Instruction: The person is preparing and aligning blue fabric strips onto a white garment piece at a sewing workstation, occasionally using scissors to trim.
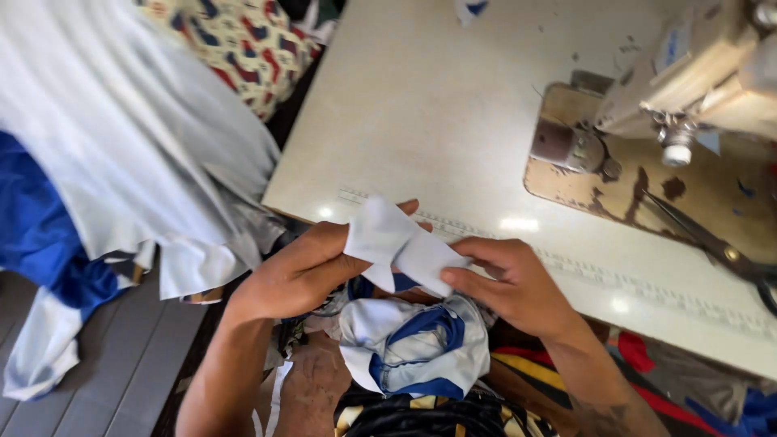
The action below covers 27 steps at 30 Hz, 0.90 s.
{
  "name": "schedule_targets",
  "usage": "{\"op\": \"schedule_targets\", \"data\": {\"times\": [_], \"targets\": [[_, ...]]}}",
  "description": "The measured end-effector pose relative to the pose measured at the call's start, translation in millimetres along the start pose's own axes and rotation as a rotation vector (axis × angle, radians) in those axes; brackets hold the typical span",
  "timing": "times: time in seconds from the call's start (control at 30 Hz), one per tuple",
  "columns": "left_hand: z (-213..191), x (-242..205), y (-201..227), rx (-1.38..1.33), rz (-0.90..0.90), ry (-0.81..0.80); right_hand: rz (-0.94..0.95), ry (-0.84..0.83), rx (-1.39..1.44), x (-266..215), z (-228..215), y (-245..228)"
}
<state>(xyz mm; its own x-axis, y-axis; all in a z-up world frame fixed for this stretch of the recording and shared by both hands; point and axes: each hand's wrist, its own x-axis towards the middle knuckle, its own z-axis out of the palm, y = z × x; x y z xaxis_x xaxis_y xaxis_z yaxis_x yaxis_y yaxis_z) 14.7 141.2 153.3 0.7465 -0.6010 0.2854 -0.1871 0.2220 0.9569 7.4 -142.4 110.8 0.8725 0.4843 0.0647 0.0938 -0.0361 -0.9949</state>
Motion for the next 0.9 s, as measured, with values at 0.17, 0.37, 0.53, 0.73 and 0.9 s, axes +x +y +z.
{"op": "schedule_targets", "data": {"times": [0.17,0.37,0.53,0.73,0.9], "targets": [[-37.8,-17.2,18.7,0.114,-0.075,-0.092,-0.093,0.038,0.17,-15.6,-44.4,-1.8],[-34.5,-12.3,40.7,0.04,-0.22,-0.042,0.036,0.071,0.061,-29.6,-79.9,-11.4],[-34.7,-6.2,42.8,0.017,-0.225,-0.062,0.108,0.076,0.002,-29.0,-84.3,-5.5],[-39.4,7.2,57.3,0.016,-0.251,-0.08,0.216,0.1,-0.148,-30.3,-111.0,-12.0],[-39.6,24.7,57.2,0.163,-0.186,-0.13,0.267,0.159,-0.123,-38.8,-126.8,-14.1]]}}
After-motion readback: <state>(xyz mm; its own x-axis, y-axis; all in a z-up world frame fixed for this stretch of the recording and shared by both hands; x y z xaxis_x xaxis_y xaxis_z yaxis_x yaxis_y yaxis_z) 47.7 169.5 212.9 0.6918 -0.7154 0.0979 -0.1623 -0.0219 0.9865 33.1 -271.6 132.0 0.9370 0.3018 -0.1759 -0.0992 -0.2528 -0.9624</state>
